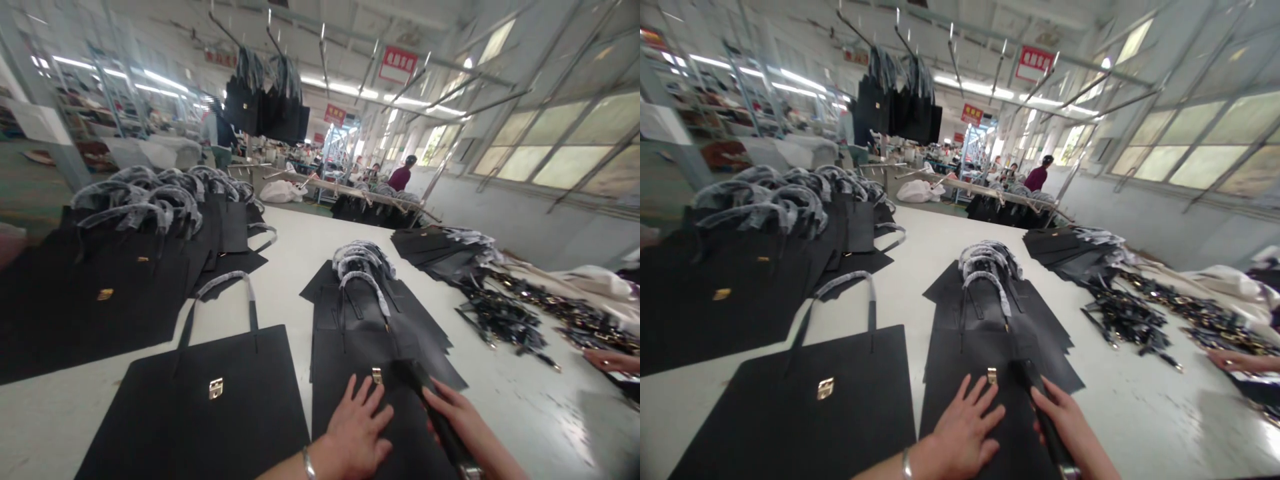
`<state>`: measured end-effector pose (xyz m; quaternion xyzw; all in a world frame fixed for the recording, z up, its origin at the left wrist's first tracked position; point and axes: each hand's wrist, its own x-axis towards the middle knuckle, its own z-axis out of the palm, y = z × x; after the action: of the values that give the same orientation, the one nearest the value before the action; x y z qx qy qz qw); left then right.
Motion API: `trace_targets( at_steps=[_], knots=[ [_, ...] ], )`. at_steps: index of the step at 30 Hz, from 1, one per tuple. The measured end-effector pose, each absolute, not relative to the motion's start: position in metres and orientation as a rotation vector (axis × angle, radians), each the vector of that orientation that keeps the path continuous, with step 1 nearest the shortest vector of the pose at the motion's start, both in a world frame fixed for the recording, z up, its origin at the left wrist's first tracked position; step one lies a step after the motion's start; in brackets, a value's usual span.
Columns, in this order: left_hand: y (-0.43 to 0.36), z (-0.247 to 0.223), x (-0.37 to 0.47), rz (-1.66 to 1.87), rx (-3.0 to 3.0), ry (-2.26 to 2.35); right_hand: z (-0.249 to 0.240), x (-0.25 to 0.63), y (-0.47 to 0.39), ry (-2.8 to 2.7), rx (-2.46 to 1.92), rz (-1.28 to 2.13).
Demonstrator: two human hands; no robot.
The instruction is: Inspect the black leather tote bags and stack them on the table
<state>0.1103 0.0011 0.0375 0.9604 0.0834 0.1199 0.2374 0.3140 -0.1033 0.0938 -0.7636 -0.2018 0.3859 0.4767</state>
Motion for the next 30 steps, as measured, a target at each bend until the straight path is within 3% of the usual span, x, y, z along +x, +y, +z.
trace_targets(
  at_steps=[13, 22, 30],
  knots=[
    [0.009, 0.038, 0.114, 0.177, 2.551, 0.222, 0.096, 0.322, -0.097, -0.479, -1.765, 1.018],
    [0.003, 0.041, 0.109, 0.174, 2.595, 0.292, 0.090, 0.317, -0.085, -0.533, -1.659, 0.818],
    [0.017, 0.011, 0.121, -0.100, 2.703, 0.234, 0.043, 0.307, -0.142, -0.444, -1.431, 0.640]
  ],
)
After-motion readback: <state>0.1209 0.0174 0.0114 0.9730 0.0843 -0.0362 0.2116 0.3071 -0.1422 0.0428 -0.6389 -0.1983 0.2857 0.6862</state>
